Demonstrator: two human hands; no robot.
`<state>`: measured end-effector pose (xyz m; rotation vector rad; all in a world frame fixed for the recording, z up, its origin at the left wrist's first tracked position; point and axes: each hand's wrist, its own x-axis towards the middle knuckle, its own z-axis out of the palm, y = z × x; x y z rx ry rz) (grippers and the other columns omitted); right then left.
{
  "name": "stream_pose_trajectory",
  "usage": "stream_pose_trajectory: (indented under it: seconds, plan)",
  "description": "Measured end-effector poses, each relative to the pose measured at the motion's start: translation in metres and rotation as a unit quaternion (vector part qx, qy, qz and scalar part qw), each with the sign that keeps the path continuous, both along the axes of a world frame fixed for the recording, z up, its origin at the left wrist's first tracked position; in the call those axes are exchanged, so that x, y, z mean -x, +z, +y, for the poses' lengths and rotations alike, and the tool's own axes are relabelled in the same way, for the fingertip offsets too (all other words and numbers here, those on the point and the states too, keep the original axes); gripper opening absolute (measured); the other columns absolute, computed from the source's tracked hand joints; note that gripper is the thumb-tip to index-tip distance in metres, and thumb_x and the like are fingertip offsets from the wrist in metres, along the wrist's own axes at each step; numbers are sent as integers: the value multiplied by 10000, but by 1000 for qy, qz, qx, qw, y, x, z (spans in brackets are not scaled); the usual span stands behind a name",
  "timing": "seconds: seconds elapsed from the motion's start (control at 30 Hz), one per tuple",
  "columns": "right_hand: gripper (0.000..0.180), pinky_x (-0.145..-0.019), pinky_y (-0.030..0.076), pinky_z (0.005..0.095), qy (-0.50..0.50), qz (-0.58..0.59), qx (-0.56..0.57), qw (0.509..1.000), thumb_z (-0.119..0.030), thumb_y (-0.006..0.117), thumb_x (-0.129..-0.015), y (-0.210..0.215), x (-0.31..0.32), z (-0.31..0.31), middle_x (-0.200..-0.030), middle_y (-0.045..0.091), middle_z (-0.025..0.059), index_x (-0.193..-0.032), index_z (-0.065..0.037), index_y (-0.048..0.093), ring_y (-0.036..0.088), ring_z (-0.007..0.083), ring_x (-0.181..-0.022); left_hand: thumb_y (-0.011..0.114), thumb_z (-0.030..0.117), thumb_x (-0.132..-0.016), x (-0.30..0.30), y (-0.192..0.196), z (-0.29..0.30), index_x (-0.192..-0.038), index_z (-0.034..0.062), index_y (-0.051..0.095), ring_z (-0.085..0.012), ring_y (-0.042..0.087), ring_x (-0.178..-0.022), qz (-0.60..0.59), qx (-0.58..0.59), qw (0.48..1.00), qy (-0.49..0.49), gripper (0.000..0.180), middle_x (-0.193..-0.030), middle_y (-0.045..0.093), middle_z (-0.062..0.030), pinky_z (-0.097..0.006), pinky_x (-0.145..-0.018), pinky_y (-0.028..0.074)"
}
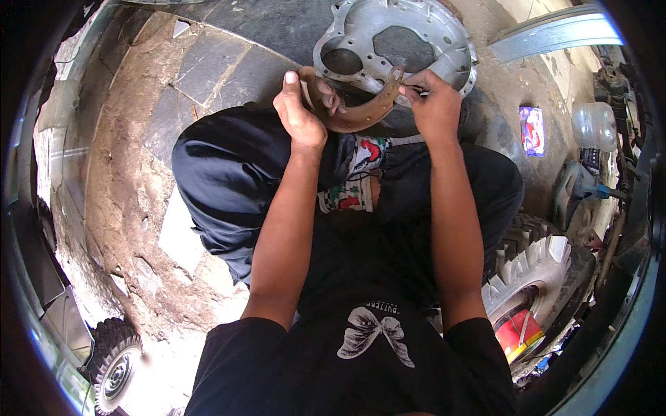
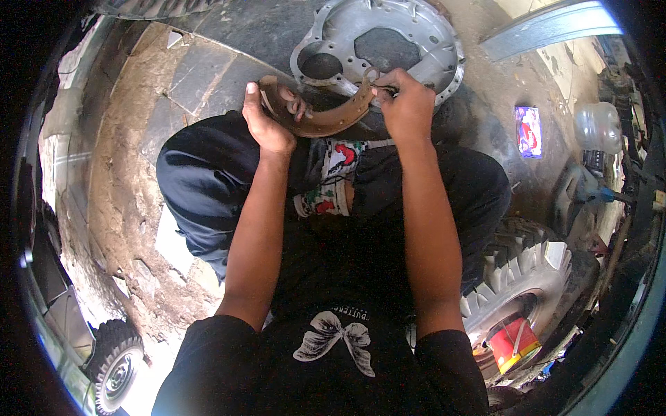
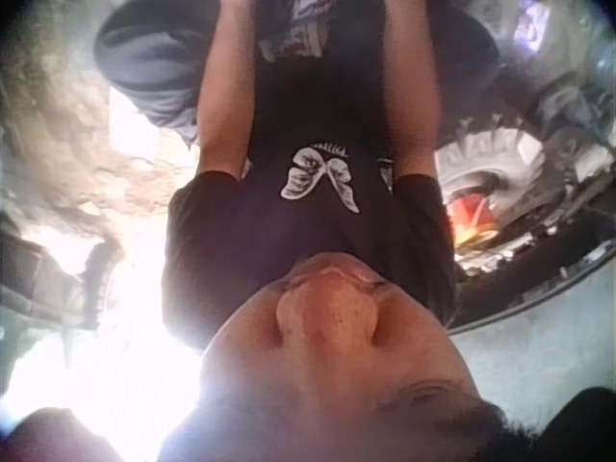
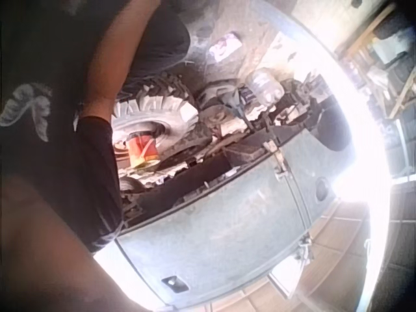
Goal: The person sits on the floor and cleans a curved brake shoe with a small white block, then fits it into a brake drum housing. The person repeatedly adjusts the shoe and housing, aligning and seating the components by hand.
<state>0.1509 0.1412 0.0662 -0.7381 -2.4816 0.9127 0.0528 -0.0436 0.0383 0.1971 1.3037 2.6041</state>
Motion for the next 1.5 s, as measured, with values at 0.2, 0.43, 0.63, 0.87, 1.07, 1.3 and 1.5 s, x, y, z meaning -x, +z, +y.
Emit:
stream_pose_trajectory:
  seconds: [0.2, 0.43, 0.63, 0.87, 1.07, 1.3, 1.5]
  plan:
    - [218, -812, 563, 387, 55, -27, 61, 996, -39, 809, -808, -16, -9, -4, -967, 765, 164, -1007, -28, 721, 753, 317, -921, 384, 455, -1084, 0, 1, 1, -757, -28, 592, -213, 519, -484, -14, -21, 1000, -6, 620, -598, 549, -111, -336, -480, 444]
    - [258, -824, 564, 407, 50, -85, 74, 992, 27, 729, -776, -28, -7, 2, -951, 762, 168, -1017, -61, 747, 745, 334, -927, 388, 457, -1087, 0, -1, 1, -753, -30, 599, -211, 531, -493, -7, -8, 1000, 1, 627, -599, 554, -108, -332, -480, 442]
    - [272, -819, 578, 379, 155, -74, -103, 980, 110, 687, -744, -21, -4, 4, -921, 770, 139, -968, -32, 747, 752, 307, -891, 381, 447, -1090, 0, 1, 1, -747, -28, 605, -208, 531, -487, -5, -22, 1000, 6, 627, -593, 555, -107, -326, -477, 435]
    - [289, -837, 553, 467, 197, -115, -61, 972, 44, 704, -759, -13, -4, 6, -958, 725, 234, -989, -102, 800, 704, 407, -913, 416, 542, -1038, 1, -3, -2, -801, -8, 579, -255, 497, -515, 3, 21, 1000, -21, 620, -629, 506, -115, -391, -510, 463]
    - [301, -843, 550, 459, 245, -84, -61, 964, 60, 707, -757, -6, -3, 0, -943, 722, 239, -1018, -72, 783, 695, 426, -926, 420, 544, -1035, 1, 0, -2, -811, -8, 578, -256, 505, -529, 10, 17, 1000, -23, 617, -633, 505, -111, -388, -516, 466]
    - [259, -814, 561, 412, 203, -72, -87, 973, 85, 736, -737, -16, -2, 1, -948, 756, 150, -955, -52, 761, 722, 360, -915, 442, 529, -1031, 1, -2, -2, -812, -7, 572, -254, 512, -528, -4, 14, 1000, -7, 594, -648, 522, -117, -382, -504, 458]
    - [264, -829, 559, 426, 178, -38, -111, 977, 63, 741, -736, -7, -6, 0, -966, 754, 149, -970, -58, 761, 715, 358, -927, 452, 522, -1028, 2, -2, 0, -800, -8, 573, -252, 516, -524, -9, 1, 1000, -4, 590, -653, 529, -122, -379, -492, 442]
